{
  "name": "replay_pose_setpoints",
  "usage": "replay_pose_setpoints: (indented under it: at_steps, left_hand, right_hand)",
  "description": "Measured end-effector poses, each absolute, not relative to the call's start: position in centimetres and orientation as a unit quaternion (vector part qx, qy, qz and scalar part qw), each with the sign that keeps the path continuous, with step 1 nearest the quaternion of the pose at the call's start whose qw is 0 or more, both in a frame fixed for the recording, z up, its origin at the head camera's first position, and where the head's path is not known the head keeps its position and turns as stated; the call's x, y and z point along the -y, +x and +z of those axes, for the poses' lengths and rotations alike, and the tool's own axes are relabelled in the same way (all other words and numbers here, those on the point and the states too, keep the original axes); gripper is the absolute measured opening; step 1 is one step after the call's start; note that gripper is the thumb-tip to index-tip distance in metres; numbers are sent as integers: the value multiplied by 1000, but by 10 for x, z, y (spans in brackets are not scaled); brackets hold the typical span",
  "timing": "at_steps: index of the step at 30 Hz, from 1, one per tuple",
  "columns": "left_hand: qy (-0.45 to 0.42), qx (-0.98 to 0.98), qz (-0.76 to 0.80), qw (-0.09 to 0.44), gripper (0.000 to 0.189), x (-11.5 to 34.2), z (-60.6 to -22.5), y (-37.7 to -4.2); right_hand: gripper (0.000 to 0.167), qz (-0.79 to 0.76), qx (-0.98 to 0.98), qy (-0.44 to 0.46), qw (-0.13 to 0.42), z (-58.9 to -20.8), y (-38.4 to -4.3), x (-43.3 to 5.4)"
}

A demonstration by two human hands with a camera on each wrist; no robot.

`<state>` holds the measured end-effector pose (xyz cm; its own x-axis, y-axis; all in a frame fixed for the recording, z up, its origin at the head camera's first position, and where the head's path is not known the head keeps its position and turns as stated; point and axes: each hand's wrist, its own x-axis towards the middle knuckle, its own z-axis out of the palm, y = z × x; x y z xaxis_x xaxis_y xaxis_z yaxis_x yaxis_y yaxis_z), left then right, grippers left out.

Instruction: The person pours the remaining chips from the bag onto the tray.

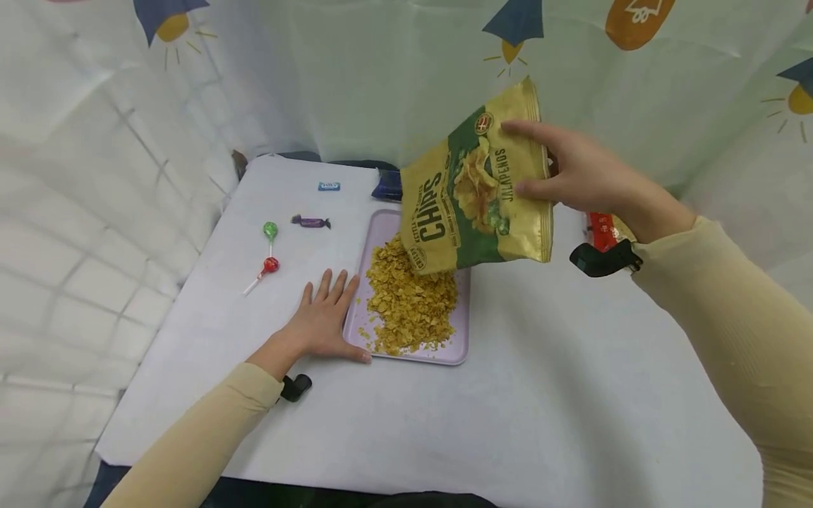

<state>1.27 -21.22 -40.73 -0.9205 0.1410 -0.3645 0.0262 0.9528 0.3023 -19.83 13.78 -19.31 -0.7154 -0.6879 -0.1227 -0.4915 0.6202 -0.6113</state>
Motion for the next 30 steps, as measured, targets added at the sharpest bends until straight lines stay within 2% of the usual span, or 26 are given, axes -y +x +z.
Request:
replay_pose_setpoints:
  at_steps: [6, 11, 20, 30]
  left_hand:
    - [44, -969, 152, 192, 145, 211, -408, 13]
    - [43, -969, 149, 193, 146, 211, -407, 13]
    - [41, -970, 143, 192, 146, 209, -406, 12]
    - [38, -970, 145, 193, 145, 209, -406, 11]
  right_hand:
    - [80, -293, -877, -332, 189, -195, -195, -138]
    - [78, -306, -869, -346, 178, -189, -190, -145]
    - [80, -286, -861, -382, 178, -182, -158, -153]
    - [82, -296, -853, -376, 207, -187, -135, -159]
